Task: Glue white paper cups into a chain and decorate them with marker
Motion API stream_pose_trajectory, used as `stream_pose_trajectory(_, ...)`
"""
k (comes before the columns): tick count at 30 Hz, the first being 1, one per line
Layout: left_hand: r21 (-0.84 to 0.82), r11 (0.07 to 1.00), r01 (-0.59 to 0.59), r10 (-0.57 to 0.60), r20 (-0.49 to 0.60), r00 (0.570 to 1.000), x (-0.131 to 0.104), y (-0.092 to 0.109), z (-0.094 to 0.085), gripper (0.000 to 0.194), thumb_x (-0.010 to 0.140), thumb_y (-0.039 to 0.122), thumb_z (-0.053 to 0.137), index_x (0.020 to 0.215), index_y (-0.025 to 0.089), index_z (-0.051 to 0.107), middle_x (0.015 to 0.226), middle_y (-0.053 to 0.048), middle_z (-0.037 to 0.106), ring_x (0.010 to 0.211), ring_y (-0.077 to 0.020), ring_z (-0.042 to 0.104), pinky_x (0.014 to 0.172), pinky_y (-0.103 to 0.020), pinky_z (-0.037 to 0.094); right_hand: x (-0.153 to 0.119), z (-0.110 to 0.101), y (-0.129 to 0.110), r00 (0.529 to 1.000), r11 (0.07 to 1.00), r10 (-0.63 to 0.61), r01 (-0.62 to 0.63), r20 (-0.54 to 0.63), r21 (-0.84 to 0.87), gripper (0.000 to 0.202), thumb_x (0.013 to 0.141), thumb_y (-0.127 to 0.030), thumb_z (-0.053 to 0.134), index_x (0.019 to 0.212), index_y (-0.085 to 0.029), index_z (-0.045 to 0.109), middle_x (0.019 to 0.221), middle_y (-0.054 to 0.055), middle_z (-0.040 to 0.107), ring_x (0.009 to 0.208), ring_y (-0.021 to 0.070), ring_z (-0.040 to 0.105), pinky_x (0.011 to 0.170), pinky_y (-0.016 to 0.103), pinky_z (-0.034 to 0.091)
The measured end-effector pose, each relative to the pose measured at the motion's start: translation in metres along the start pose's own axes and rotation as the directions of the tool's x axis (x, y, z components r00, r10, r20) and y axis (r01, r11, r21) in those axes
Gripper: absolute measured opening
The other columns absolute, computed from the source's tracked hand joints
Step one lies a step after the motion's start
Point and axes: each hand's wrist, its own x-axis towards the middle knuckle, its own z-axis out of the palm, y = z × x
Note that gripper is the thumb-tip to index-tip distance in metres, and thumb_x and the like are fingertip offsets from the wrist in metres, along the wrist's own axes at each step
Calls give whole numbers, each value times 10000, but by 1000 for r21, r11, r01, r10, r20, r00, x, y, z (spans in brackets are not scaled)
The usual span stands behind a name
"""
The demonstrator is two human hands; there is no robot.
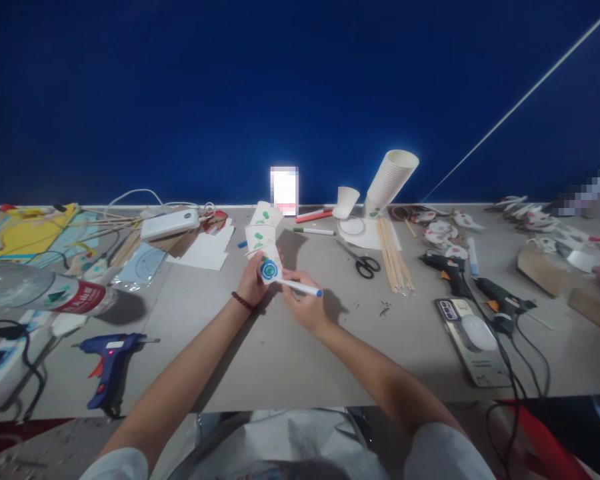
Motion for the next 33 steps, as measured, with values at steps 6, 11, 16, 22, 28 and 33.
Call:
stream_pose_trajectory(6,4,1000,12,-12,1,1000,0,0,0,399,744,386,820,1051,185,663,920,-19,751,816,-172,731,733,-280,576,0,1,1,1000,1000,-5,5,7,0,89,868,-311,655,891,-234,691,1017,88,798,1042,271,761,955,440,595)
stream_pose_trajectory(11,-3,1000,16,-16,-12,1000,1,0,-1,406,737,372,831,1054,180,665,921,-24,753,818,-175,728,727,-279,572,0,1,1,1000,1000,-2,2,24,-24,92,874,-303,644,901,-230,694,1022,86,799,1064,273,757,950,423,594)
stream_pose_trajectory(16,7,1000,-3,3,5,1000,2,-2,-2,474,672,429,869,1019,175,670,932,-36,749,830,-191,724,723,-293,572,0,1,4,1000,1000,11,-10,17,-5,105,878,-319,648,900,-222,680,1014,88,798,1043,269,764,892,403,620)
stream_pose_trajectory(22,18,1000,-11,11,25,1000,4,-3,-4,527,622,481,892,1001,177,690,936,-41,746,838,-198,723,721,-303,578,0,2,11,995,994,97,-96,-3,57,215,886,-427,670,928,-216,664,1041,107,797,927,259,783,657,334,649)
stream_pose_trajectory(28,19,1000,-22,21,45,999,5,-4,-6,530,604,506,893,974,178,701,949,-47,751,846,-204,718,707,-296,574,1,3,15,992,990,119,-116,-34,83,231,883,-449,669,924,-222,660,974,90,794,926,264,784,614,328,645)
stream_pose_trajectory(33,26,999,-18,17,36,999,5,-4,-6,509,645,483,865,1014,176,695,948,-51,753,853,-208,721,716,-299,568,1,3,12,994,990,113,-111,-14,92,207,877,-424,672,916,-221,656,1004,102,798,945,273,784,620,332,635)
